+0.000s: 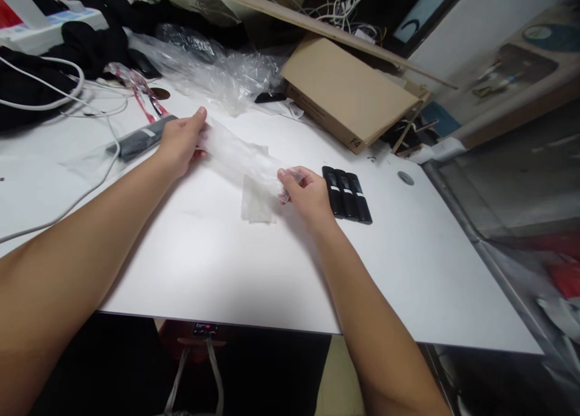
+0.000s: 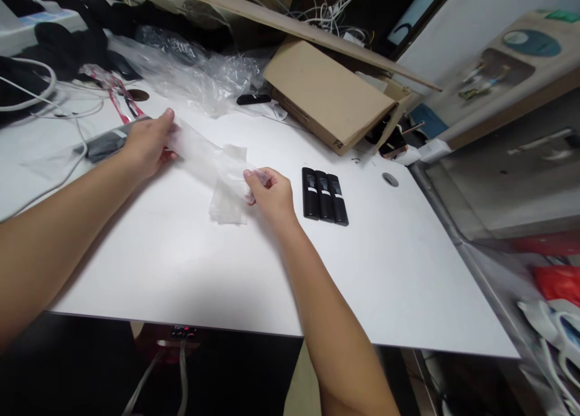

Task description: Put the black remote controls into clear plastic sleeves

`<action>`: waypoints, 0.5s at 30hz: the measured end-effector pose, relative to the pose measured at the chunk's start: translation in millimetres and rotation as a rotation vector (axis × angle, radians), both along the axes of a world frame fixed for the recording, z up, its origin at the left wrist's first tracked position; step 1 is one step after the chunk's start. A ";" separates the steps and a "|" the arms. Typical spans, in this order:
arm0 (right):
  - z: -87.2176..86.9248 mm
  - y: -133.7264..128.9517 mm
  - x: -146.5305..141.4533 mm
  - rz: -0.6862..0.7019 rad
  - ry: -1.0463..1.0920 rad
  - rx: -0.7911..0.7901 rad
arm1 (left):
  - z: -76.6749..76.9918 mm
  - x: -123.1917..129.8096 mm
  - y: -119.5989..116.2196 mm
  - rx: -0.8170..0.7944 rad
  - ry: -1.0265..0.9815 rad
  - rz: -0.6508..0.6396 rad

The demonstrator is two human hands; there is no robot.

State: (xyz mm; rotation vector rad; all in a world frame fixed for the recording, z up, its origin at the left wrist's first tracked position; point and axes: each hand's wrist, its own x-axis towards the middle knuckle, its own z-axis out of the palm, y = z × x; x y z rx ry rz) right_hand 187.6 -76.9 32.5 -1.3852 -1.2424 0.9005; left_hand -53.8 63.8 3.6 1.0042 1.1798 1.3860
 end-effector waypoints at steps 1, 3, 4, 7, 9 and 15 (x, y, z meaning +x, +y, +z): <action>0.1 0.4 1.0 -0.005 -0.002 0.007 | -1.4 0.2 0.8 0.028 0.065 0.026; -0.2 1.5 3.0 -0.016 0.006 0.000 | -4.2 0.2 2.6 0.060 0.131 0.042; -0.6 2.2 4.2 -0.014 0.010 -0.008 | -5.5 0.1 3.4 0.062 0.138 0.040; -1.6 4.0 7.6 0.001 -0.003 -0.032 | -8.2 -1.0 4.6 0.065 0.145 0.026; -1.0 4.3 9.0 -0.006 -0.029 -0.039 | -8.9 -1.9 4.2 0.085 0.160 0.028; 2.2 3.0 8.8 -0.009 -0.083 -0.003 | -4.7 -2.9 -1.1 0.094 0.310 0.090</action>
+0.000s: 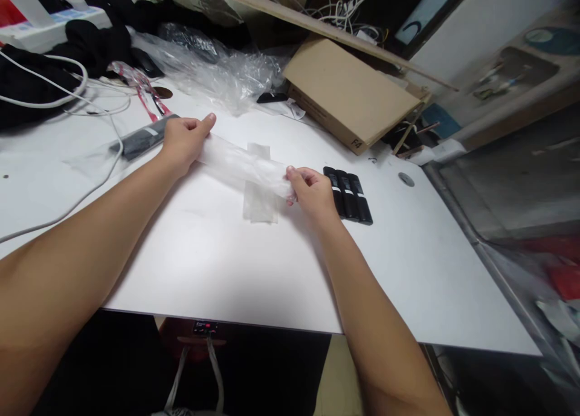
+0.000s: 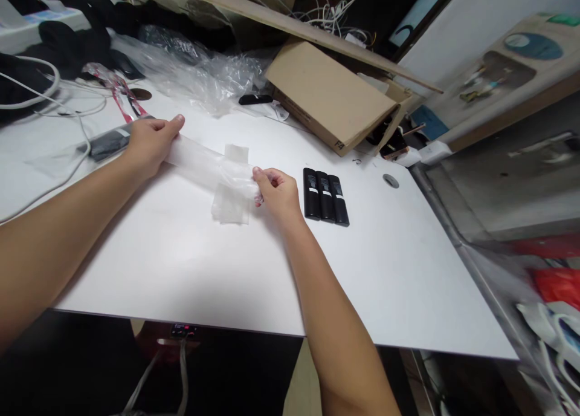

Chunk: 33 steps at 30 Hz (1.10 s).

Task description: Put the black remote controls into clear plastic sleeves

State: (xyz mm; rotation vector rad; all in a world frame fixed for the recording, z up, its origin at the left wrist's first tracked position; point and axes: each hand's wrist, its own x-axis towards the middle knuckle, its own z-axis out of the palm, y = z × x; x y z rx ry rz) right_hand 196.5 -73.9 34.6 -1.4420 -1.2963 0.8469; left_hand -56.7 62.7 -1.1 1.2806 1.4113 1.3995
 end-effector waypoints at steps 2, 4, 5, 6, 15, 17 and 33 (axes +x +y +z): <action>-2.1 0.8 0.5 -0.012 0.030 0.005 | 2.7 0.2 -2.1 0.007 0.034 0.039; -5.1 1.9 1.6 -0.035 0.069 -0.013 | 4.8 0.5 -3.6 -0.002 0.011 0.062; -6.4 2.5 2.3 -0.048 0.089 -0.028 | 5.4 0.5 -3.9 -0.007 0.005 0.066; -7.4 2.9 3.0 -0.063 0.109 -0.046 | 5.6 0.4 -3.9 -0.015 0.009 0.063; -2.8 3.9 5.5 -0.290 0.289 -0.169 | -0.5 -7.3 9.1 -0.095 -0.429 -0.086; -0.5 0.8 3.0 -0.265 0.328 -0.259 | -0.8 -7.5 10.6 -0.119 -0.510 -0.100; 25.9 -26.5 2.2 0.113 -0.201 -0.628 | 2.1 8.9 -8.0 -0.078 -0.225 -0.202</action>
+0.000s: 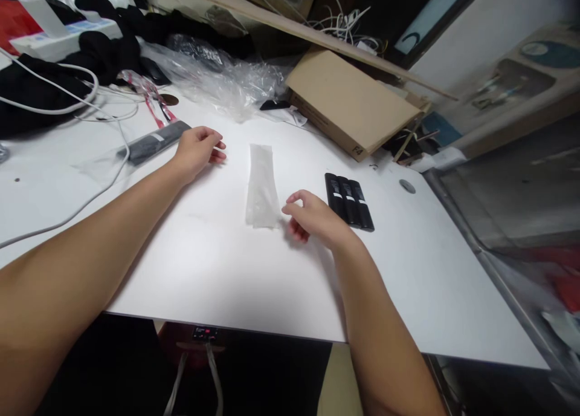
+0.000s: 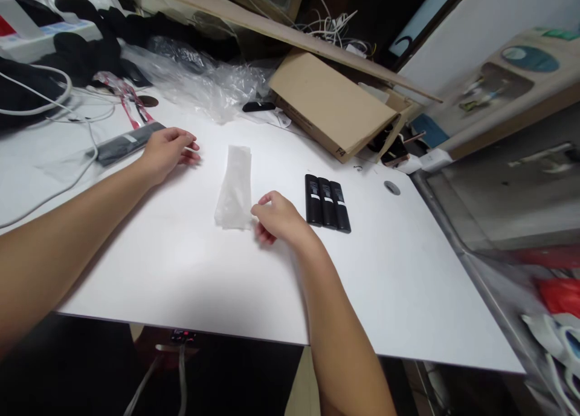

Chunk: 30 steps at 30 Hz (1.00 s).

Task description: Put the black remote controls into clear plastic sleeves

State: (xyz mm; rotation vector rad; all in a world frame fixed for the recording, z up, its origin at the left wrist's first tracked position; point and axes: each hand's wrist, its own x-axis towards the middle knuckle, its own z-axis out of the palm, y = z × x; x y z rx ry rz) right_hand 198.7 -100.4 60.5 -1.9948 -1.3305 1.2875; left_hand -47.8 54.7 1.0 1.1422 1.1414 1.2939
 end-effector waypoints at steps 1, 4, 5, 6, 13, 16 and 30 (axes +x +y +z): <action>-1.6 0.6 4.1 0.031 -0.067 0.031 | 0.9 -1.8 -2.6 0.089 0.111 0.020; -12.4 4.1 12.8 0.023 -0.263 0.338 | 6.4 -14.7 -9.6 0.447 0.544 0.172; -16.9 5.7 13.7 0.015 -0.311 0.489 | 8.3 -20.4 -11.1 0.517 0.654 0.232; -21.0 7.6 13.3 0.029 -0.348 0.626 | 9.6 -25.9 -11.9 0.536 0.730 0.279; -9.7 54.3 -38.1 0.201 -0.604 0.649 | -3.0 -35.0 -4.1 0.503 0.879 0.295; -4.3 95.2 -74.9 0.086 -0.690 0.496 | -9.4 -34.9 0.3 0.498 0.858 0.248; -68.7 127.3 -103.0 0.073 -0.795 0.341 | -5.0 -31.4 -3.3 0.365 0.969 0.190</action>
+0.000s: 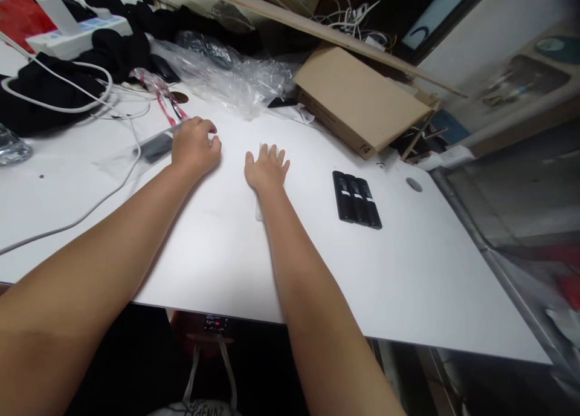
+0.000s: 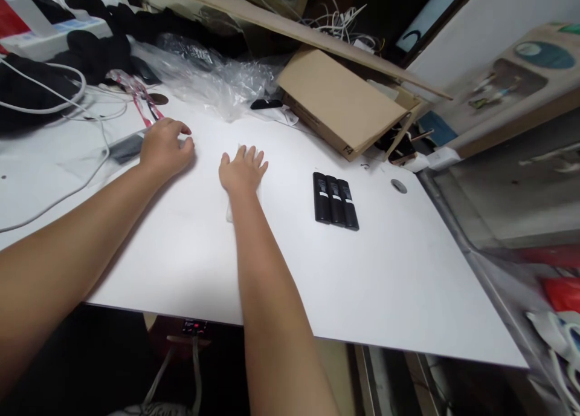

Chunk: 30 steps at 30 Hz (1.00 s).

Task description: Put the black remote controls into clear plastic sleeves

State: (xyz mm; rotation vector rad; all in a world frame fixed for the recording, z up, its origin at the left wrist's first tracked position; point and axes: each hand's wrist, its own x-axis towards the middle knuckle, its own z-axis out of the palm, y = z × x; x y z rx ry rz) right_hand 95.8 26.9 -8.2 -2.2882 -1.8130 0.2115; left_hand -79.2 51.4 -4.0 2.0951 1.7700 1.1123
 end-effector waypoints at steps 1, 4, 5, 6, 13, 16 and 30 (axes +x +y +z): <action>0.6 0.6 -0.3 0.003 0.001 -0.005 | 0.4 0.5 -0.4 0.006 0.029 0.007; 2.8 1.7 -0.9 0.012 0.008 -0.018 | 1.8 0.2 -0.7 0.023 0.078 0.010; 3.3 1.7 -0.8 0.012 0.009 -0.019 | 2.9 -0.9 -1.0 0.027 0.081 0.014; 3.4 1.4 -0.6 0.012 0.010 -0.019 | 4.4 -2.7 -1.5 0.038 0.086 0.020; 4.6 -2.7 0.7 0.018 0.064 -0.015 | 5.4 -25.1 -3.7 -0.031 0.149 0.178; 20.4 0.4 1.7 -0.030 0.159 0.026 | -0.7 -27.4 -1.4 -0.076 0.138 0.171; 38.0 -71.4 103.3 0.083 0.336 0.764 | 13.6 -33.7 5.0 -0.198 -0.149 0.050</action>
